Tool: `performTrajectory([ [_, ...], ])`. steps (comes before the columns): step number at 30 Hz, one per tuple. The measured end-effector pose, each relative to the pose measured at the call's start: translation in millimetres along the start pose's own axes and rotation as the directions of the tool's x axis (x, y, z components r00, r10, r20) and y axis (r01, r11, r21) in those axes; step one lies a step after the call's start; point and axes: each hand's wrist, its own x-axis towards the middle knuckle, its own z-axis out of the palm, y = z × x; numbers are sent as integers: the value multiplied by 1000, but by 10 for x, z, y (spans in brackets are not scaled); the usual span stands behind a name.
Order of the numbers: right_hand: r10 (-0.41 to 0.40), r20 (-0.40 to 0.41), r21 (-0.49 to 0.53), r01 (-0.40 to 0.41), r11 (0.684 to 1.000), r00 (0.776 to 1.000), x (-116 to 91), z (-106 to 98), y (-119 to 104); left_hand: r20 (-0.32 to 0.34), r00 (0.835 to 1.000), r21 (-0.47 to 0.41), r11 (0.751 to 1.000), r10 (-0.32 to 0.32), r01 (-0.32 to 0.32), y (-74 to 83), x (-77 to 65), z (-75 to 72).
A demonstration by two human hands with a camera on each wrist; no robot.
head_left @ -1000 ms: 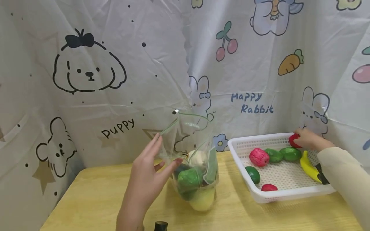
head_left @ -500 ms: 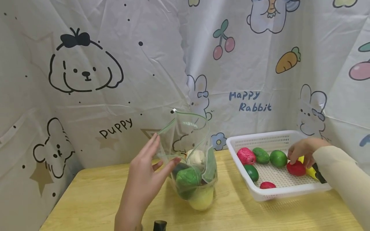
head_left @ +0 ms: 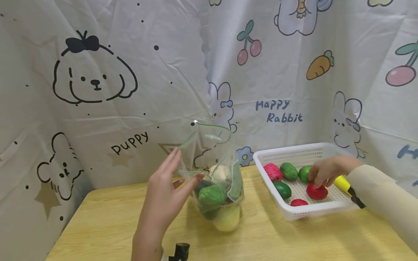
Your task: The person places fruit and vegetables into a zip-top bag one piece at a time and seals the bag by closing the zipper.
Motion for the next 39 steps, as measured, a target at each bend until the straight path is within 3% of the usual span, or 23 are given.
performTrajectory([
  [6,54,2,-66,-54,996,999,-103,153,-152,5,1000,12,1000,5,-5,5,-3,-16],
  [12,99,33,-118,-95,988,994,-191,377,-165,6,1000,-14,1000,1,-1,14,-6,-2],
  [22,-22,-70,-139,12,990,997,-224,515,-177,16,1000,-15,1000,-3,3,-1,-14,-25],
  [24,-83,-121,-166,62,984,989,-259,512,-225,20,1000,-13,1000,-6,6,-3,-15,-35],
  [26,-183,-196,-226,138,964,963,-307,490,-303,20,1000,-12,1000,-8,8,-2,-19,-35],
  [29,-335,-315,-304,240,922,888,-413,404,-515,12,1000,-13,1000,6,-6,8,-12,-37],
  [31,-417,-399,-343,289,894,816,-494,338,-728,4,1000,-14,1000,22,-22,19,-5,-38],
  [33,-468,-497,-351,324,878,731,-574,291,-992,-4,999,-14,999,36,-36,28,-3,-40],
  [34,-487,-554,-353,340,872,675,-609,281,-1136,-7,999,-11,999,40,-40,31,-4,-40],
  [36,-523,-661,-371,371,851,538,-680,288,-1430,-11,999,-11,999,42,-42,33,-9,-38],
  [38,-554,-732,-398,411,820,397,-751,319,-1710,-11,999,-10,999,38,-38,26,-19,-30],
  [39,-569,-750,-414,433,801,336,-792,340,-1837,-10,999,-9,999,34,-34,22,-27,-27],
])
